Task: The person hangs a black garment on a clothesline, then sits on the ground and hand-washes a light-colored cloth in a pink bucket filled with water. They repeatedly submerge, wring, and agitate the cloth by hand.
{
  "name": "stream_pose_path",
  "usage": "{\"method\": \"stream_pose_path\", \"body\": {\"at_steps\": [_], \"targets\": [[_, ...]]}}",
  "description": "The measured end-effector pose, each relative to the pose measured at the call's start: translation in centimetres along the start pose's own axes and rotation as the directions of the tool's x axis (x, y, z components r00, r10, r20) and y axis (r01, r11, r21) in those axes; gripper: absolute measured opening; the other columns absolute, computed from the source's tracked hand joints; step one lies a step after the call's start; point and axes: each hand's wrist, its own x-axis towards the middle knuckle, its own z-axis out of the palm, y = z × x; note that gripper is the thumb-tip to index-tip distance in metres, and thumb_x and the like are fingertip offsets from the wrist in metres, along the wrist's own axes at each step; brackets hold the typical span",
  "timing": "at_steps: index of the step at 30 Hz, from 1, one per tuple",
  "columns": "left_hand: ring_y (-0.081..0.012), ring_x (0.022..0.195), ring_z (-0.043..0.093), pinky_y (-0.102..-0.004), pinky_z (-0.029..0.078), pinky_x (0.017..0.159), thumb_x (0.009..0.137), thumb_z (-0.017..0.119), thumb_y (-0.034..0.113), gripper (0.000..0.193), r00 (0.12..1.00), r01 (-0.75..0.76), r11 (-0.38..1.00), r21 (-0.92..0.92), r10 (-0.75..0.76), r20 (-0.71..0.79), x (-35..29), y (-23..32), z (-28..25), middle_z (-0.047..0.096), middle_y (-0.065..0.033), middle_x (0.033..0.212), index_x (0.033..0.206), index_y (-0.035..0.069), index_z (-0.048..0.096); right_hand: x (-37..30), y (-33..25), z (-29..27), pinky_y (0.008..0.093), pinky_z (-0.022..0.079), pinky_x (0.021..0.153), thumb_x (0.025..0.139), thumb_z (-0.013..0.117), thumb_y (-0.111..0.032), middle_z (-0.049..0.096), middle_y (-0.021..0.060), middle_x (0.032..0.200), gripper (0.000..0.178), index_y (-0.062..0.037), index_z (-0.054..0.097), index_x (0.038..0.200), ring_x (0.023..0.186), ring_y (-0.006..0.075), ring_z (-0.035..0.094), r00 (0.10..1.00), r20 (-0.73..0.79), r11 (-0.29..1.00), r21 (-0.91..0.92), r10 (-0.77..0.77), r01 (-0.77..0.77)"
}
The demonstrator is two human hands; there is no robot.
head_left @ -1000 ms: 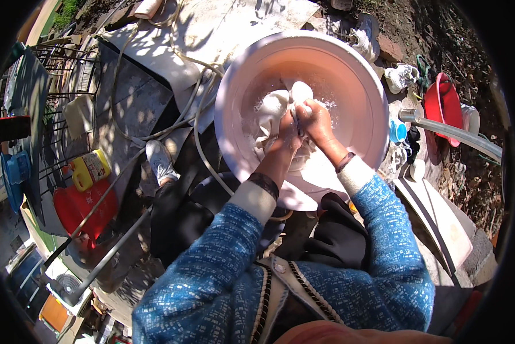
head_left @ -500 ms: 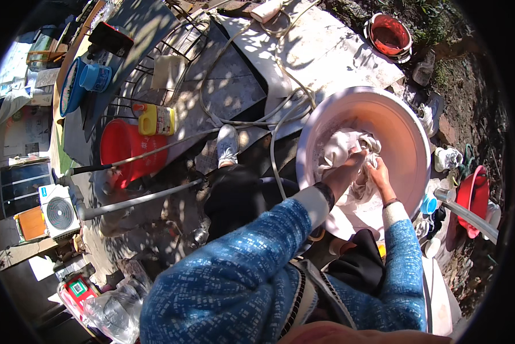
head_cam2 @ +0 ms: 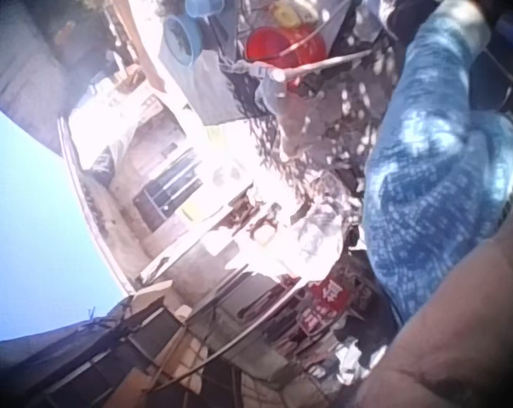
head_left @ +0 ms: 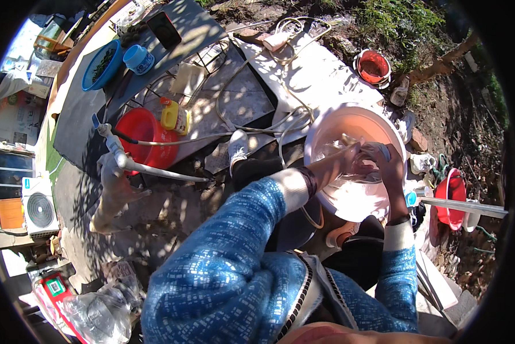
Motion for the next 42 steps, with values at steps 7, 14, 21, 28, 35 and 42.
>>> {"method": "stream_pose_path", "body": {"at_steps": [7, 14, 21, 28, 35, 42], "targets": [[-0.0313, 0.127, 0.05, -0.0428, 0.045, 0.105, 0.092, 0.055, 0.021, 0.051, 0.942, -0.063, 0.212, 0.975, 0.336, -0.012, -5.5, 1.7, 2.0, 0.054, -0.0128, 0.137, 0.142, 0.012, 0.047, -2.1, 0.2, 0.0, 0.0216, 0.048, 0.066, 0.094, 0.07, -0.015, 0.065, 0.0005, 0.087, 0.021, -0.0031, 0.066, 0.11, 0.075, 0.0065, 0.056, 0.997, -0.023, 0.982, 0.175, 0.074, -0.069], [-0.0305, 0.113, 0.061, -0.0404, 0.048, 0.098, 0.076, 0.077, 0.013, 0.056, 0.864, -0.475, 0.232, 0.849, 0.305, 0.4, -0.3, 3.9, -4.5, 0.066, -0.0144, 0.119, 0.129, 0.01, 0.06, -1.8, -1.2, -3.0, 0.0202, 0.04, 0.065, 0.097, 0.067, -0.021, 0.056, -0.0071, 0.079, 0.02, -0.0017, 0.067, 0.102, 0.072, 0.0029, 0.047, 0.985, -0.119, 0.931, 0.331, -0.124, 0.157], [-0.0276, 0.103, 0.064, -0.0388, 0.049, 0.085, 0.08, 0.065, 0.016, 0.032, 0.911, 0.062, -0.182, 0.981, 0.412, 0.019, 0.2, 2.4, -2.9, 0.068, -0.018, 0.108, 0.111, 0.007, 0.064, -1.0, 0.2, -3.9, 0.0247, 0.049, 0.073, 0.102, 0.058, -0.023, 0.064, 0.002, 0.094, 0.02, -0.0046, 0.064, 0.109, 0.079, 0.009, 0.058, 0.954, -0.293, 0.735, 0.659, 0.06, 0.157], [-0.0407, 0.117, 0.059, -0.045, 0.047, 0.099, 0.089, 0.063, 0.023, 0.042, 0.731, 0.173, 0.288, 0.942, 0.603, -0.319, -3.2, 2.0, 1.8, 0.064, -0.0246, 0.119, 0.125, 0.002, 0.056, 2.3, 6.4, -3.2, 0.0244, 0.046, 0.077, 0.1, 0.063, -0.025, 0.061, -0.0003, 0.095, 0.026, -0.0042, 0.063, 0.115, 0.083, 0.0081, 0.055, 0.987, -0.048, 0.87, 0.48, 0.153, -0.111], [-0.0338, 0.133, 0.05, -0.0416, 0.042, 0.108, 0.095, 0.055, 0.017, 0.043, 0.651, 0.3, 0.45, 0.841, 0.548, -0.525, -0.9, 1.7, 1.1, 0.053, -0.0161, 0.142, 0.138, 0.009, 0.053, 1.9, 7.5, -1.1, 0.0318, 0.047, 0.091, 0.09, 0.071, -0.017, 0.063, 0.0116, 0.11, 0.051, 0.0073, 0.05, 0.129, 0.098, 0.0199, 0.059, 0.987, 0.089, 0.991, -0.014, -0.135, 0.136], [-0.033, 0.135, 0.048, -0.0425, 0.04, 0.11, 0.09, 0.057, 0.011, 0.049, 0.628, 0.25, 0.443, 0.861, 0.603, -0.493, -0.5, 1.6, 0.0, 0.052, -0.0168, 0.143, 0.139, 0.01, 0.052, 1.9, 8.2, -1.0, 0.0365, 0.046, 0.095, 0.084, 0.069, -0.016, 0.062, 0.0213, 0.116, 0.057, 0.0074, 0.048, 0.132, 0.103, 0.0264, 0.059, 0.967, 0.251, 0.955, -0.295, 0.034, 0.043]]}}
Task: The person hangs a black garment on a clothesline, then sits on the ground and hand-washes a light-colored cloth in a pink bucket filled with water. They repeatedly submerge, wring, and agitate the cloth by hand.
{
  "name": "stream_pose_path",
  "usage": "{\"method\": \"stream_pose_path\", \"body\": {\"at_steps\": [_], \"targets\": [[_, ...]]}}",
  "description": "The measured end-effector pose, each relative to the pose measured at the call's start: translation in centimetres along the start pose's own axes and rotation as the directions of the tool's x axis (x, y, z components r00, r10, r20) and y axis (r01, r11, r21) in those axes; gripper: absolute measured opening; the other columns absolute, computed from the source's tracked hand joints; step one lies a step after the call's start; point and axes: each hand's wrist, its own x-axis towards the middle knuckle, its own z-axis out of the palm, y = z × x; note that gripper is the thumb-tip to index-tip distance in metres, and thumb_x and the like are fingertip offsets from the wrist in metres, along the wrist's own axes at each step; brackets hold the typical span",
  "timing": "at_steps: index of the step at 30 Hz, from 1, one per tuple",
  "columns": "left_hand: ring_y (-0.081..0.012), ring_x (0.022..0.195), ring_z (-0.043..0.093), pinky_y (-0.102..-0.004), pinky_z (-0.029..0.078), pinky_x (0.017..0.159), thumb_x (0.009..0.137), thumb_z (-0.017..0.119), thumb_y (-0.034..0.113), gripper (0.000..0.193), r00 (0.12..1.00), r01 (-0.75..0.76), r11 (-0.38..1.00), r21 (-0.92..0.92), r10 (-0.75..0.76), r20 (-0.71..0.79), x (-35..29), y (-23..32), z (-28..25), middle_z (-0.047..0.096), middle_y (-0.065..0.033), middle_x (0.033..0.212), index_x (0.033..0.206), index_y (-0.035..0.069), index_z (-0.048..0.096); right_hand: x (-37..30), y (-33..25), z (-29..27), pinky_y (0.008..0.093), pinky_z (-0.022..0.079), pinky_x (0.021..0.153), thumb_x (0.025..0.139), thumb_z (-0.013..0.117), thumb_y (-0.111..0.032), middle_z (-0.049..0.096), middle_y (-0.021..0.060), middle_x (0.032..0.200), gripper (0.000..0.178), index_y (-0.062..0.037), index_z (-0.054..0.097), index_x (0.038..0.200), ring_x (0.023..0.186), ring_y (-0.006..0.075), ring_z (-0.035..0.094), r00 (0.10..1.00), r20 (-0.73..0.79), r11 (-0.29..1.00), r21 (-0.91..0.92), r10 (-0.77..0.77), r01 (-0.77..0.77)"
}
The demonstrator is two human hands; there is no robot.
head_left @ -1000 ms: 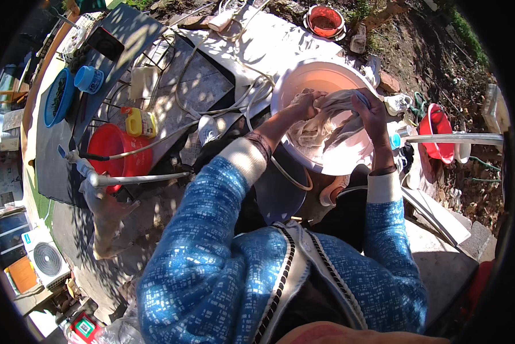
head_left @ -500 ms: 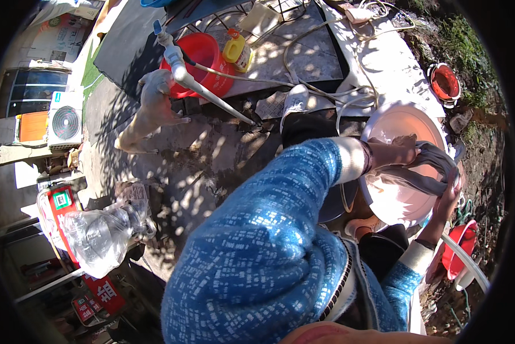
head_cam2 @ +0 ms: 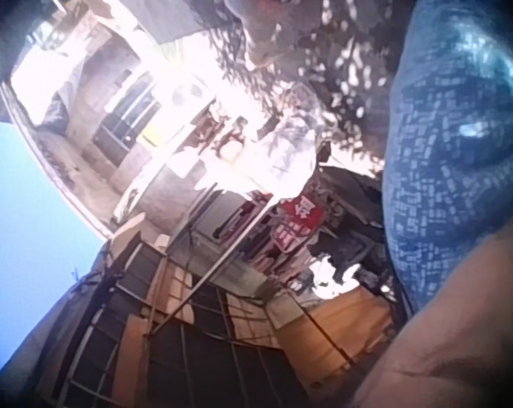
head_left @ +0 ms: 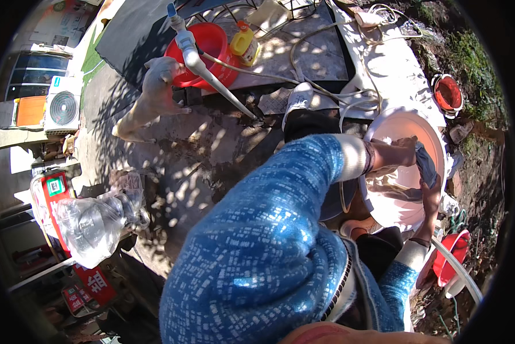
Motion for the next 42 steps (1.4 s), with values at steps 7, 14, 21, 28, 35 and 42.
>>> {"method": "stream_pose_path", "body": {"at_steps": [7, 14, 21, 28, 35, 42], "targets": [[-0.0375, 0.11, 0.063, -0.0464, 0.05, 0.093, 0.079, 0.069, 0.019, 0.045, 0.954, -0.299, 0.95, 0.084, 0.299, 0.015, -2.0, 1.1, -3.2, 0.065, -0.0211, 0.116, 0.121, 0.005, 0.058, 1.4, 5.9, 1.4, 0.0303, 0.05, 0.068, 0.09, 0.068, -0.014, 0.064, 0.0071, 0.088, 0.036, 0.002, 0.056, 0.119, 0.076, 0.0142, 0.06, 0.999, -0.029, 0.96, 0.277, -0.044, 0.05], [-0.0112, 0.069, 0.064, -0.0276, 0.051, 0.059, 0.09, 0.071, 0.01, 0.017, 0.779, -0.515, 0.749, -0.417, 0.612, 0.137, -1.3, 3.0, -5.8, 0.065, -0.005, 0.076, 0.102, 0.001, 0.063, 0.6, 6.1, -0.2, 0.0339, 0.05, 0.085, 0.079, 0.072, -0.02, 0.068, 0.0133, 0.097, 0.044, 0.0006, 0.061, 0.116, 0.091, 0.0227, 0.065, 0.947, -0.285, 0.961, 0.269, 0.15, -0.071], [-0.0035, 0.077, 0.056, -0.0197, 0.047, 0.068, 0.09, 0.071, 0.006, 0.017, 0.781, -0.445, 0.772, -0.454, 0.583, 0.226, -0.5, 2.9, -6.9, 0.065, 0.0012, 0.085, 0.104, 0.003, 0.064, -1.8, -0.1, -2.6, 0.038, 0.052, 0.082, 0.075, 0.081, -0.032, 0.071, 0.0201, 0.096, 0.05, 0.001, 0.065, 0.11, 0.089, 0.032, 0.069, 0.873, -0.482, 0.994, 0.103, 0.073, -0.026], [-0.0019, 0.073, 0.052, -0.0181, 0.042, 0.063, 0.092, 0.069, 0.007, 0.017, 0.782, -0.427, 0.777, -0.463, 0.574, 0.242, 0.0, 2.1, -6.7, 0.062, 0.0037, 0.083, 0.108, 0.003, 0.064, -2.6, -0.9, -2.7, 0.0358, 0.051, 0.08, 0.076, 0.082, -0.036, 0.071, 0.0141, 0.093, 0.046, -0.0033, 0.066, 0.104, 0.087, 0.0251, 0.068, 0.879, -0.455, 0.988, 0.123, 0.142, -0.096], [-0.003, 0.068, 0.05, -0.0196, 0.039, 0.059, 0.09, 0.073, 0.012, 0.025, 0.819, -0.452, 0.848, -0.275, 0.517, 0.247, 1.5, 0.5, -6.5, 0.059, 0.0044, 0.078, 0.113, 0.006, 0.064, -2.6, -1.7, -2.7, 0.0232, 0.05, 0.076, 0.086, 0.063, 0.004, 0.068, -0.0005, 0.096, 0.037, -0.0053, 0.068, 0.121, 0.084, 0.0086, 0.062, 0.925, -0.308, 0.672, 0.736, 0.223, 0.083], [-0.0234, 0.087, 0.067, -0.0351, 0.051, 0.079, 0.081, 0.079, 0.02, 0.043, 0.747, -0.64, 0.692, 0.333, 0.46, 0.479, 2.2, -1.5, -6.1, 0.072, -0.0122, 0.098, 0.119, 0.006, 0.065, -3.7, -6.3, -3.7, 0.0235, 0.05, 0.077, 0.085, 0.056, 0.009, 0.067, -0.0003, 0.094, 0.04, -0.0059, 0.069, 0.12, 0.083, 0.0072, 0.06, 0.929, -0.361, 0.639, 0.735, 0.083, 0.228]]}}
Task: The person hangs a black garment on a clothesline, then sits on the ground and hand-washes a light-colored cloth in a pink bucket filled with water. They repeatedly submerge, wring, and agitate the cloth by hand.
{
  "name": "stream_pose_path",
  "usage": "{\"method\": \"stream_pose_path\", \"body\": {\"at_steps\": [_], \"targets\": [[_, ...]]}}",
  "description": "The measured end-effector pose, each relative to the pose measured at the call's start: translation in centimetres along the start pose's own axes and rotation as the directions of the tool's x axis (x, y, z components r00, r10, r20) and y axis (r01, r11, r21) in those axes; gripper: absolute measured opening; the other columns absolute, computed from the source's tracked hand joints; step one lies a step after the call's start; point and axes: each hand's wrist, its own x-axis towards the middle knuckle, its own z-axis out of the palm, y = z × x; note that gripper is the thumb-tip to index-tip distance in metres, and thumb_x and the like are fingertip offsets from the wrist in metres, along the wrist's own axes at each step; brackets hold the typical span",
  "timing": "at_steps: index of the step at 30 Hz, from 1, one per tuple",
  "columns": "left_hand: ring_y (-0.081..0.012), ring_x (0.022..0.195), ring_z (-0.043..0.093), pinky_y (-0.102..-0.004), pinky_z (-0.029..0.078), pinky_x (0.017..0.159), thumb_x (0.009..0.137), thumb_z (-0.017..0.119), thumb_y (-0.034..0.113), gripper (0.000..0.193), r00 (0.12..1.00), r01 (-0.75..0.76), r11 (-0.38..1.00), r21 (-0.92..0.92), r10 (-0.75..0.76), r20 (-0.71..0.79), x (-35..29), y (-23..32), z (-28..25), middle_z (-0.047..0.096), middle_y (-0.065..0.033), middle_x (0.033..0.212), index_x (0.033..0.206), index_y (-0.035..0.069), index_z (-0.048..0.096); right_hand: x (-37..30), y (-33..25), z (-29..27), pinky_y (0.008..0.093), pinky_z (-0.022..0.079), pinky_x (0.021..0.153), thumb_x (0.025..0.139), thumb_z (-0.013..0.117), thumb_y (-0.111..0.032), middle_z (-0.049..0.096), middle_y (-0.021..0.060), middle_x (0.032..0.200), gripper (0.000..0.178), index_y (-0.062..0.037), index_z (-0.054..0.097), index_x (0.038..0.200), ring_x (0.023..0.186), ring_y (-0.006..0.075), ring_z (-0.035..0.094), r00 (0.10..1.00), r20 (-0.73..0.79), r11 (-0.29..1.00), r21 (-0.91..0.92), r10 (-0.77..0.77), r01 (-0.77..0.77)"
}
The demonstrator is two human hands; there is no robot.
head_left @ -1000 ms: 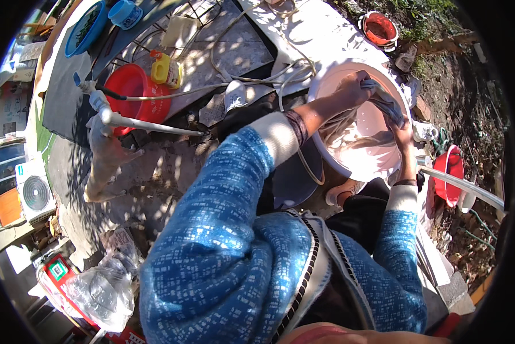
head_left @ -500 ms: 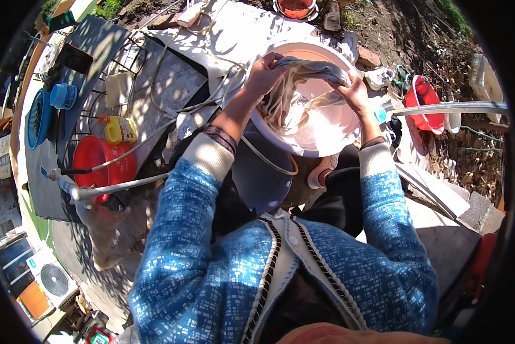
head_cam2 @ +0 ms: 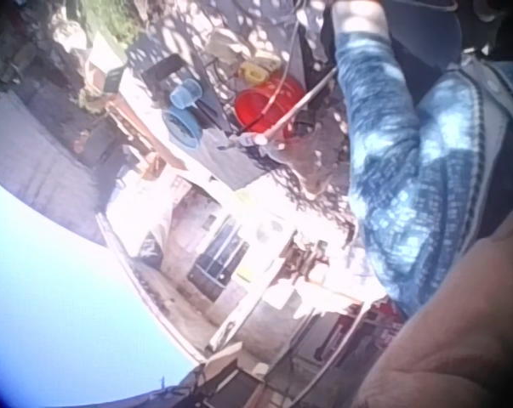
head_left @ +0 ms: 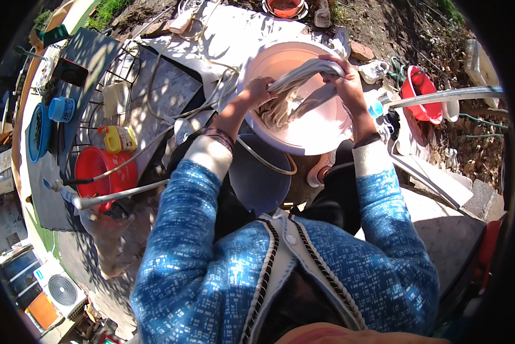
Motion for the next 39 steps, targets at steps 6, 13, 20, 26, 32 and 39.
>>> {"method": "stream_pose_path", "body": {"at_steps": [6, 13, 20, 26, 32, 39], "targets": [[-0.0346, 0.096, 0.066, -0.0411, 0.049, 0.085, 0.079, 0.078, 0.022, 0.038, 0.988, -0.154, 0.948, 0.278, 0.149, 0.039, -0.1, -0.6, -0.2, 0.069, -0.0182, 0.1, 0.111, 0.004, 0.068, -1.1, -2.2, 1.2, 0.0211, 0.045, 0.071, 0.085, 0.055, 0.011, 0.064, 0.0016, 0.093, 0.038, -0.0016, 0.067, 0.118, 0.078, 0.0068, 0.054, 0.997, -0.045, 0.989, 0.126, -0.069, 0.074], [-0.0398, 0.089, 0.063, -0.0408, 0.049, 0.078, 0.086, 0.07, 0.017, 0.027, 0.985, -0.022, 0.996, -0.091, 0.006, -0.171, 0.9, 0.7, -0.3, 0.065, -0.0185, 0.094, 0.101, 0.005, 0.052, -0.3, -2.4, -2.2, 0.0206, 0.044, 0.067, 0.088, 0.061, 0.005, 0.062, -0.0008, 0.086, 0.038, -0.0042, 0.064, 0.124, 0.072, 0.0063, 0.053, 0.987, -0.137, 0.979, 0.174, -0.083, 0.106], [-0.0159, 0.084, 0.059, -0.0331, 0.048, 0.074, 0.093, 0.063, 0.016, 0.016, 0.933, -0.116, 0.94, -0.321, -0.008, -0.36, 1.5, 3.5, 0.5, 0.063, -0.0075, 0.09, 0.102, 0.004, 0.057, -0.3, 1.6, -4.9, 0.0254, 0.05, 0.073, 0.083, 0.07, -0.015, 0.065, 0.0024, 0.092, 0.048, -0.0044, 0.058, 0.129, 0.078, 0.0106, 0.059, 0.987, -0.051, 0.966, -0.206, 0.151, -0.158], [-0.0104, 0.088, 0.056, -0.0263, 0.046, 0.081, 0.088, 0.067, 0.01, 0.023, 0.987, 0.047, 0.758, -0.651, -0.137, -0.089, 1.6, 3.3, -0.6, 0.061, -0.0023, 0.096, 0.109, 0.003, 0.061, 0.3, 5.5, -6.9, 0.0301, 0.051, 0.084, 0.088, 0.07, -0.034, 0.072, 0.0109, 0.097, 0.04, -0.003, 0.068, 0.114, 0.09, 0.0177, 0.067, 0.974, -0.133, 0.81, -0.541, 0.182, -0.225], [-0.0124, 0.092, 0.061, -0.027, 0.05, 0.084, 0.084, 0.074, 0.016, 0.031, 0.956, 0.294, 0.657, -0.694, -0.217, 0.199, 1.9, -0.4, 0.5, 0.064, -0.0043, 0.101, 0.11, 0.005, 0.062, 1.1, 9.0, -9.5, 0.0273, 0.05, 0.065, 0.098, 0.058, -0.037, 0.066, 0.005, 0.09, 0.039, -0.0059, 0.065, 0.122, 0.076, 0.0119, 0.059, 0.929, -0.071, 0.91, -0.187, 0.362, -0.369], [-0.0197, 0.088, 0.067, -0.0338, 0.051, 0.081, 0.075, 0.081, 0.029, 0.041, 0.966, 0.164, 0.858, -0.486, -0.239, -0.097, 5.0, -4.6, 4.6, 0.071, -0.0098, 0.096, 0.107, 0.005, 0.07, 1.4, 15.2, -8.6, 0.0255, 0.051, 0.077, 0.1, 0.059, -0.031, 0.066, 0.0037, 0.111, 0.039, -0.0046, 0.061, 0.13, 0.091, 0.0113, 0.061, 0.905, 0.057, 0.905, 0.029, 0.422, -0.424]]}}
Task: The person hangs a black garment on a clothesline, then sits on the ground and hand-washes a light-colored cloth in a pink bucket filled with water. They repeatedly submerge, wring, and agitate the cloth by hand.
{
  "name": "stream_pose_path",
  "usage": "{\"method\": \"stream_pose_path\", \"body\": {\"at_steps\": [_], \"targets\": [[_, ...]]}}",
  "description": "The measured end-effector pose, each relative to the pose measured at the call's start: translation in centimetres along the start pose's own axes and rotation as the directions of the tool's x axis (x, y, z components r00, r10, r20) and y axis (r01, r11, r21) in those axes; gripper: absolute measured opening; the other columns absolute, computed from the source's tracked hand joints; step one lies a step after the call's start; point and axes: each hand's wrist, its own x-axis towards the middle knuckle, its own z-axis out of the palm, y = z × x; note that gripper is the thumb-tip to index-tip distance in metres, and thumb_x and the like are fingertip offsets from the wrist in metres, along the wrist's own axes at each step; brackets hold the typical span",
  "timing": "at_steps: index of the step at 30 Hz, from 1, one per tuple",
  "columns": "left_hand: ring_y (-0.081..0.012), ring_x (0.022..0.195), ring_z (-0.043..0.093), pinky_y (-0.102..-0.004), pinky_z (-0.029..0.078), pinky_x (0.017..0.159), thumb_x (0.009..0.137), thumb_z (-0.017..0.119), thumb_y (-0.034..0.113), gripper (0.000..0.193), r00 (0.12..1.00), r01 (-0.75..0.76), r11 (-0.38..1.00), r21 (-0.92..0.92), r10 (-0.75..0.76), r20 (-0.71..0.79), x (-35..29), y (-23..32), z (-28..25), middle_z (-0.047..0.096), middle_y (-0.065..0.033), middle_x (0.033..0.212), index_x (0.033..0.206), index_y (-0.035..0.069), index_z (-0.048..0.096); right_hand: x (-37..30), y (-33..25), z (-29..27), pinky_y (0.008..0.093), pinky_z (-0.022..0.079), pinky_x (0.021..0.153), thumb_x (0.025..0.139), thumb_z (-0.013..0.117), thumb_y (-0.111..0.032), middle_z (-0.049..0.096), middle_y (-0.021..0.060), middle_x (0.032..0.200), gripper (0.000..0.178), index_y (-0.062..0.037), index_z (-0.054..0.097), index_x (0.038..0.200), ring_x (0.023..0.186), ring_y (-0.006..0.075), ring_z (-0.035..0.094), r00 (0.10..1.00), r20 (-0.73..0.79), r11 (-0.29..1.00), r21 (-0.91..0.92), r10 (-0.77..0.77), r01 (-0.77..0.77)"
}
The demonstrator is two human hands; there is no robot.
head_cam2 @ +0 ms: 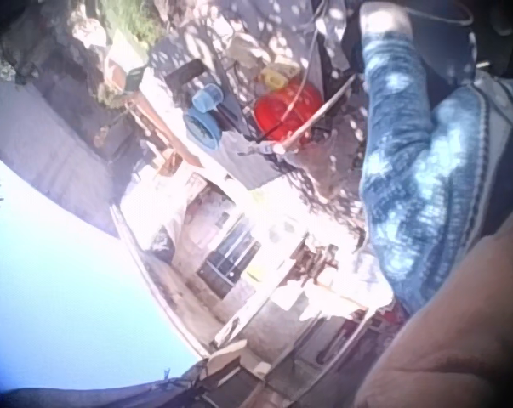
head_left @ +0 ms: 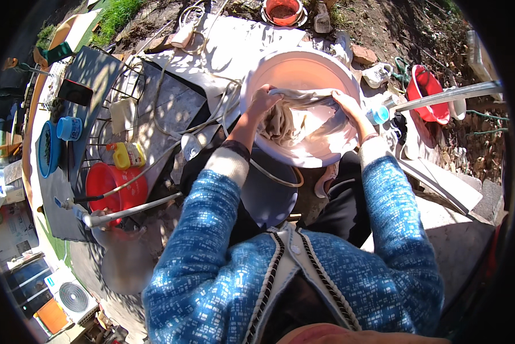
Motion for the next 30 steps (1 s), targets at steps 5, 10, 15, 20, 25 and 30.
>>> {"method": "stream_pose_path", "body": {"at_steps": [5, 10, 15, 20, 25, 30], "targets": [[-0.0138, 0.085, 0.063, -0.0298, 0.05, 0.077, 0.079, 0.076, 0.022, 0.03, 0.973, 0.001, 0.988, 0.157, 0.035, -0.228, 3.2, 0.0, 0.8, 0.069, -0.0062, 0.089, 0.102, 0.003, 0.069, 5.8, 4.0, -0.4, 0.0338, 0.048, 0.092, 0.098, 0.056, -0.045, 0.069, 0.0137, 0.118, 0.052, -0.005, 0.06, 0.132, 0.105, 0.0241, 0.065, 0.975, -0.221, 0.964, -0.258, 0.006, -0.064], [-0.0265, 0.105, 0.065, -0.0368, 0.049, 0.095, 0.08, 0.076, 0.025, 0.042, 0.946, 0.047, 0.941, 0.335, 0.066, -0.318, 5.7, -1.7, 1.7, 0.069, -0.0125, 0.11, 0.118, 0.01, 0.066, 12.8, 10.1, -1.0, 0.0418, 0.047, 0.094, 0.099, 0.044, -0.052, 0.067, 0.0209, 0.115, 0.053, -0.0119, 0.063, 0.128, 0.11, 0.0364, 0.062, 0.976, -0.129, 0.759, -0.649, -0.176, 0.051], [-0.0353, 0.106, 0.062, -0.0413, 0.049, 0.097, 0.083, 0.075, 0.022, 0.045, 0.81, 0.023, 0.742, 0.67, 0.379, -0.447, 8.0, -6.9, 4.2, 0.062, -0.0172, 0.121, 0.125, 0.009, 0.062, 17.6, 15.4, 0.0, 0.0475, 0.047, 0.093, 0.097, 0.046, -0.053, 0.068, 0.0222, 0.11, 0.051, -0.0106, 0.067, 0.118, 0.107, 0.0398, 0.062, 0.976, -0.216, 0.648, -0.748, -0.032, -0.144], [-0.0222, 0.104, 0.06, -0.0404, 0.051, 0.09, 0.095, 0.065, 0.024, 0.048, 0.916, 0.272, 0.89, -0.366, -0.356, -0.185, 8.8, -9.2, 8.2, 0.057, -0.0093, 0.124, 0.139, 0.013, 0.049, 18.9, 16.5, 1.4, 0.0508, 0.047, 0.097, 0.095, 0.053, -0.051, 0.064, 0.0251, 0.119, 0.057, -0.0036, 0.059, 0.126, 0.112, 0.0436, 0.061, 0.901, -0.42, 0.664, -0.644, 0.109, -0.38], [-0.0413, 0.14, 0.034, -0.0646, 0.036, 0.106, 0.092, 0.062, 0.056, 0.091, 0.849, 0.386, 0.391, -0.836, -0.505, 0.156, 7.9, -8.7, 9.3, 0.015, -0.019, 0.159, 0.158, 0.02, 0.01, 18.5, 16.2, 2.4, 0.0502, 0.048, 0.097, 0.094, 0.059, -0.044, 0.06, 0.0253, 0.123, 0.05, -0.0054, 0.059, 0.126, 0.112, 0.0438, 0.061, 0.859, -0.502, 0.544, -0.695, 0.102, -0.47], [-0.0376, 0.14, 0.036, -0.0651, 0.035, 0.105, 0.094, 0.046, 0.067, 0.085, 0.838, 0.417, 0.365, -0.833, -0.509, 0.196, 8.8, -7.7, 9.2, 0.026, -0.0183, 0.155, 0.156, 0.017, 0.018, 18.2, 17.4, 3.2, 0.051, 0.05, 0.092, 0.095, 0.06, -0.033, 0.062, 0.0225, 0.114, 0.042, -0.0106, 0.054, 0.13, 0.108, 0.0419, 0.062, 0.927, -0.373, 0.451, -0.831, -0.021, -0.324]]}}
